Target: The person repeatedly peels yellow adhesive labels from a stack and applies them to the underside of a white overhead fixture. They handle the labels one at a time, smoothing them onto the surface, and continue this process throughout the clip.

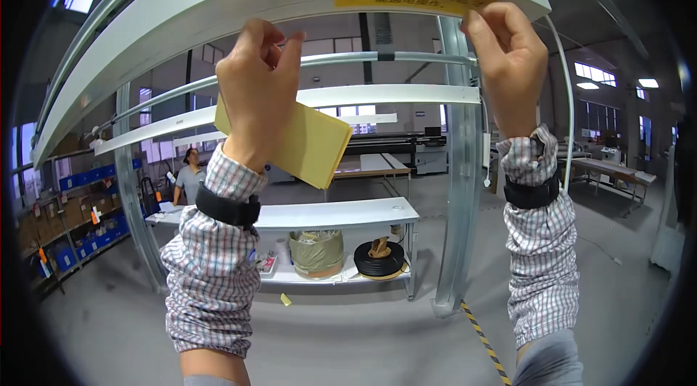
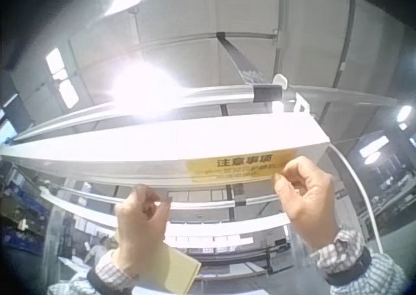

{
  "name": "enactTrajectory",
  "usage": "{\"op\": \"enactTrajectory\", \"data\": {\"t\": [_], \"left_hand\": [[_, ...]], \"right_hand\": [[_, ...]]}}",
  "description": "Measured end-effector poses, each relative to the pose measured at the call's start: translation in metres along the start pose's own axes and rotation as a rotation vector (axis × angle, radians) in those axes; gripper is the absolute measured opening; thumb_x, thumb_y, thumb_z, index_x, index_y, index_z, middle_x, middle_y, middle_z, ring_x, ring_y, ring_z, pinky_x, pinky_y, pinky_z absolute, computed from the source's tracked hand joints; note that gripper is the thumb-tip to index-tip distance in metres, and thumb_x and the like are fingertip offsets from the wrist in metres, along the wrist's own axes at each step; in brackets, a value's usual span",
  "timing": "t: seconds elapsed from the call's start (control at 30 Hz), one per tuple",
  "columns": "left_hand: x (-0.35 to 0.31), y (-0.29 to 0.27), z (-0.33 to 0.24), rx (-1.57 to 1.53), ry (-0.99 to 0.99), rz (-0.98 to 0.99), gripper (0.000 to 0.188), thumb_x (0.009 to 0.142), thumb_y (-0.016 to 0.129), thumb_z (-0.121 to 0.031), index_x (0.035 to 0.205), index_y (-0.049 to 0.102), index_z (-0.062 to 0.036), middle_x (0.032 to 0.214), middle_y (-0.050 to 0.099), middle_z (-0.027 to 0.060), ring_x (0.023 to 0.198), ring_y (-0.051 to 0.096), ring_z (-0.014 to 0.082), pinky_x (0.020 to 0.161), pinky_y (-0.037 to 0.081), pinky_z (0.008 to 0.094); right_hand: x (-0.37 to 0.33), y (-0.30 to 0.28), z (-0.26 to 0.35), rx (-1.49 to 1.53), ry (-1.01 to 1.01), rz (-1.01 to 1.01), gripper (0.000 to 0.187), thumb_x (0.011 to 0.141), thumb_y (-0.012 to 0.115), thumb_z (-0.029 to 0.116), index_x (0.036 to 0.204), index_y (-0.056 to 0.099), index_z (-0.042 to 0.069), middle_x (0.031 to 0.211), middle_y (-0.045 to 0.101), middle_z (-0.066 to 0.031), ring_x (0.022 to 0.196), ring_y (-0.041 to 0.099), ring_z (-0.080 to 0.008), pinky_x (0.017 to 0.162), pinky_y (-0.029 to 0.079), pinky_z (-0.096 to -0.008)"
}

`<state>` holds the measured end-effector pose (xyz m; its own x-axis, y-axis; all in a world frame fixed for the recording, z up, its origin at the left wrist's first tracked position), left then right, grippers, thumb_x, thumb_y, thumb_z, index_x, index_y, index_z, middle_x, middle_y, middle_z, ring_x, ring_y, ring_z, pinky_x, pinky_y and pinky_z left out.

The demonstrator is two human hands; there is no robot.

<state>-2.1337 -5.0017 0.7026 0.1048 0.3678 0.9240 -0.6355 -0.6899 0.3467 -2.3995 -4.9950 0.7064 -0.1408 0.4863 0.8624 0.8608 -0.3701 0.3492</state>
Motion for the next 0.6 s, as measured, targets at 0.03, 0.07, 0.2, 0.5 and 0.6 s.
{"op": "enactTrajectory", "data": {"t": [0.03,0.07,0.2,0.5,0.6], "left_hand": [[-0.003,-0.009,0.008,-0.026,-0.026,0.011,0.017,0.078,0.067,-0.013,0.076,0.055,-0.0011,0.053,0.057,0.0064,0.045,0.055,0.0112,0.043,0.041,0.0238],[-0.012,-0.013,0.02,-0.068,-0.066,0.018,0.017,0.079,0.067,-0.013,0.075,0.055,-0.0005,0.053,0.057,0.0067,0.045,0.054,0.0103,0.043,0.041,0.0234],[-0.035,-0.036,0.069,-0.16,-0.355,0.067,0.02,0.083,0.065,-0.017,0.076,0.056,-0.0011,0.055,0.055,0.0016,0.049,0.051,0.0061,0.044,0.037,0.0199],[-0.178,-0.192,0.198,-0.462,-1.175,-0.255,0.015,0.084,0.06,-0.017,0.074,0.053,-0.0081,0.059,0.053,0.001,0.04,0.042,0.007,0.038,0.03,0.021],[-0.251,-0.246,0.213,-0.53,-1.405,-0.35,0.018,0.085,0.058,-0.021,0.074,0.051,-0.0086,0.061,0.052,0.0003,0.043,0.042,0.0064,0.039,0.031,0.0213]], "right_hand": [[0.005,0.02,0.012,-0.02,-0.012,0.053,0.013,0.079,0.062,0.015,0.079,0.061,0.003,0.073,0.065,-0.0084,0.066,0.064,-0.0151,0.059,0.049,-0.0272],[0.005,0.04,0.032,-0.119,-0.145,0.086,0.014,0.079,0.061,0.015,0.079,0.061,0.002,0.073,0.065,-0.0097,0.067,0.064,-0.0166,0.061,0.049,-0.0275],[-0.007,0.118,0.121,-0.035,-0.544,0.203,0.018,0.077,0.061,0.012,0.088,0.06,-0.002,0.087,0.063,-0.015,0.081,0.061,-0.0247,0.071,0.047,-0.0325],[-0.235,0.252,0.18,1.131,0.34,0.812,0.044,0.079,0.068,0.026,0.111,0.054,-0.001,0.101,0.058,-0.0131,0.092,0.058,-0.0211,0.077,0.046,-0.0321],[-0.303,0.255,0.264,1.034,0.289,0.821,0.038,0.08,0.064,0.011,0.112,0.05,-0.004,0.107,0.053,-0.0173,0.095,0.055,-0.028,0.079,0.046,-0.0351]]}}
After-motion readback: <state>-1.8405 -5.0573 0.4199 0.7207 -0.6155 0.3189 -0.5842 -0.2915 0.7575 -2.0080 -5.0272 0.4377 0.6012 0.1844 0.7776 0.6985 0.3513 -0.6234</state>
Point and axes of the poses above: each hand's wrist, its own x-axis towards the middle knuckle, its own y-axis out of the palm, z = x × y, the point moved 9 cm from there along x, towards the middle knuckle
